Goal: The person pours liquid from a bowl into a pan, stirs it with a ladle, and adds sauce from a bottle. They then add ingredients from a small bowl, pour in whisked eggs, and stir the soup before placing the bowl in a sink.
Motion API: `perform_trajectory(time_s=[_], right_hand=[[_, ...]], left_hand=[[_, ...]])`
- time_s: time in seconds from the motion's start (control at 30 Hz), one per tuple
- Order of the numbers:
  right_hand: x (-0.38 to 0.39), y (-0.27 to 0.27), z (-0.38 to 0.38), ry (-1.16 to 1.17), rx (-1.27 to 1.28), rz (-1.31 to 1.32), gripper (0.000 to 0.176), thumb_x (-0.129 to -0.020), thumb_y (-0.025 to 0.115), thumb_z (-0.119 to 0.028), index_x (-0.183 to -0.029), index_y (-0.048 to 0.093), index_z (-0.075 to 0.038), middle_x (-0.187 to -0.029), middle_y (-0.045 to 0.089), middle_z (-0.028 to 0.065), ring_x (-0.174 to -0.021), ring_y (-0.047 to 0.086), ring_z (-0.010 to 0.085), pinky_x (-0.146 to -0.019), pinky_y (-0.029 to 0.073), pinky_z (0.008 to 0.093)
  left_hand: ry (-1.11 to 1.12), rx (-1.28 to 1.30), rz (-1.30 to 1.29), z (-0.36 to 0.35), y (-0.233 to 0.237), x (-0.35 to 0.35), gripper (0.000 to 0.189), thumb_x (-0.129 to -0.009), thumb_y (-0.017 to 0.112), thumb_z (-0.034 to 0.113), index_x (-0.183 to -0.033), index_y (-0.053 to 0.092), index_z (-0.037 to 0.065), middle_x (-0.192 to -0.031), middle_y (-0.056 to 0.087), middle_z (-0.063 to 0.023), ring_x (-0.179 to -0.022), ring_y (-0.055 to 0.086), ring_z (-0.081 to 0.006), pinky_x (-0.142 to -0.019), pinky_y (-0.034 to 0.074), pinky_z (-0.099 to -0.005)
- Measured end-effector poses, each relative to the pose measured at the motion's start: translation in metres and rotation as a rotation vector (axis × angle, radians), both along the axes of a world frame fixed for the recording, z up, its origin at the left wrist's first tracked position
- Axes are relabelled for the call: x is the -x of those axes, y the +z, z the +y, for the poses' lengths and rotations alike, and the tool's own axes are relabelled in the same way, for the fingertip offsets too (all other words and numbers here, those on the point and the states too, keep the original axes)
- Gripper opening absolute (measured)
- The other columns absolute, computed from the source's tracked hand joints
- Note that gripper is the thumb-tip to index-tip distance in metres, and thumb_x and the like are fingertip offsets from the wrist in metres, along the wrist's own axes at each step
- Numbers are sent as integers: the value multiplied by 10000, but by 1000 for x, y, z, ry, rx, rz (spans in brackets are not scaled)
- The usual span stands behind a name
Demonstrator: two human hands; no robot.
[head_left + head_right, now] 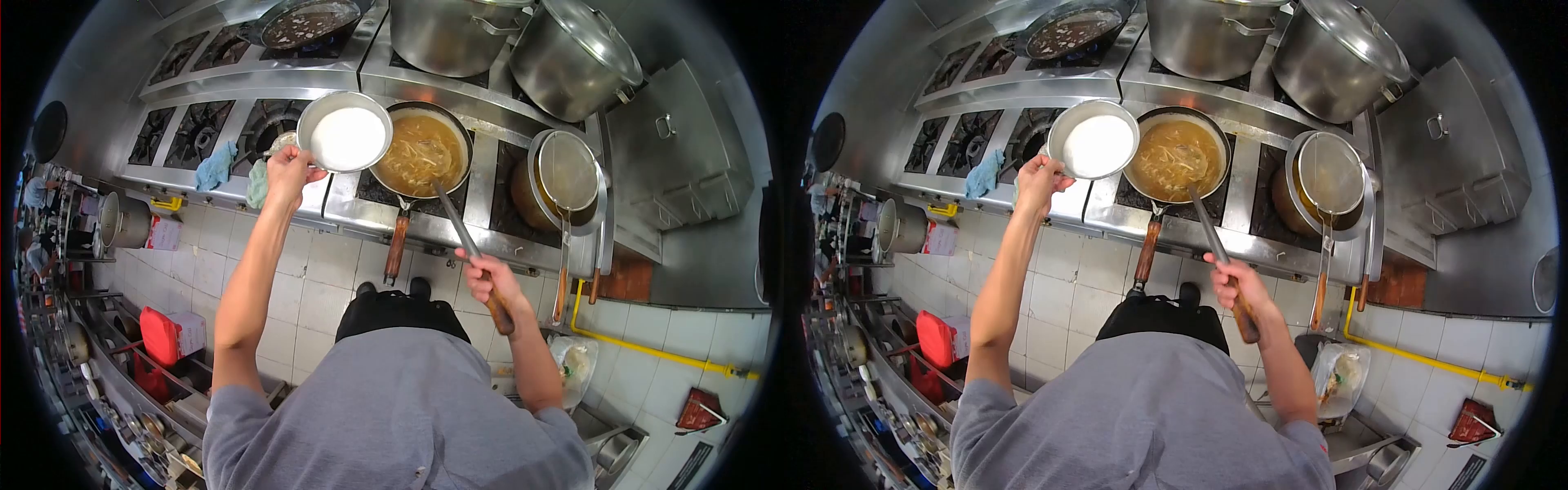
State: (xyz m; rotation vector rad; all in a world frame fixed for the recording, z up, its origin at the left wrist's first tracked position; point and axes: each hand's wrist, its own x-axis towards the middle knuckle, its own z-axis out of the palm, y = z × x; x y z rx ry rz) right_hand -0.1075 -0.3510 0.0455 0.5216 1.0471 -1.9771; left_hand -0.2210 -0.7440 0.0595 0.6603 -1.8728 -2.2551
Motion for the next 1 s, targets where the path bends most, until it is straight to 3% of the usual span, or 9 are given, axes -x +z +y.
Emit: perform_trajectory(time_s=[0.1, 0.23, 0.4, 0.5, 0.53, 0.63, 0.8, 0.93, 1.0], right_hand=[[20, -35, 3, -77, 187, 16, 371, -950, 506, -215, -1282, 479, -54, -689, 392, -43, -462, 338, 20, -382, 290, 191], [1, -40, -41, 36, -454, 288, 372, -967, 477, -224, -1291, 465, -42, -686, 412, -35, -460, 363, 19, -375, 325, 203], [14, -23, 4, -53, 360, -132, 330, -970, 479, -229, -1263, 481, -76, -691, 398, -47, -476, 326, 30, -376, 301, 210], [20, -51, -7, -26, 150, 36, 345, -968, 485, -220, -1285, 467, -87, -697, 410, -41, -470, 343, 36, -376, 313, 219], [14, -44, -24, 30, -120, 149, 364, -973, 481, -245, -1302, 464, -90, -695, 402, -41, -469, 358, 35, -383, 323, 213], [-8, -29, -41, 55, -295, 169, 353, -974, 480, -243, -1299, 464, -107, -696, 407, -35, -461, 364, 45, -384, 354, 242], [20, -37, 5, -66, 363, -110, 351, -967, 482, -236, -1285, 466, -90, -703, 426, -31, -460, 380, 47, -375, 340, 230], [13, -45, -26, -16, -241, 201, 296, -952, 513, -207, -1227, 472, -106, -709, 436, -33, -468, 396, 56, -385, 336, 243], [-1, -30, -28, -30, -181, 118, 301, -950, 515, -210, -1229, 472, -105, -708, 435, -35, -469, 388, 56, -390, 340, 239]], left_hand=[[-22, 29, 30, 2, 5, 17, 154, -793, 569, -38, -719, 453, 30, -695, 547, -85, -542, 618, -173, -535, 603, -282], [-22, 46, 27, 5, 11, 35, 160, -791, 568, -40, -715, 448, 34, -710, 563, -105, -547, 619, -171, -535, 604, -286], [-15, 91, 5, 12, 16, 50, 148, -813, 559, -35, -721, 459, 25, -724, 578, -111, -538, 611, -160, -524, 598, -281], [-11, 121, 16, 13, 10, 57, 152, -818, 559, -33, -719, 458, 24, -719, 574, -108, -535, 608, -157, -516, 596, -276], [-11, 121, 13, 14, 11, 58, 153, -819, 562, -30, -718, 460, 23, -716, 571, -104, -534, 609, -158, -512, 595, -277], [-2, 127, 17, 14, 11, 62, 158, -820, 572, -22, -711, 465, 20, -708, 567, -95, -534, 614, -163, -503, 593, -282], [15, 218, -3, 14, 6, 69, 172, -814, 587, -13, -688, 472, 14, -690, 572, -89, -541, 631, -173, -503, 589, -291], [16, 236, -3, 13, 3, 72, 176, -800, 597, -2, -670, 478, 6, -673, 574, -83, -532, 629, -168, -489, 580, -290], [17, 270, -1, 13, 3, 73, 178, -793, 602, 4, -661, 482, 4, -660, 569, -75, -524, 626, -165, -480, 575, -291]])
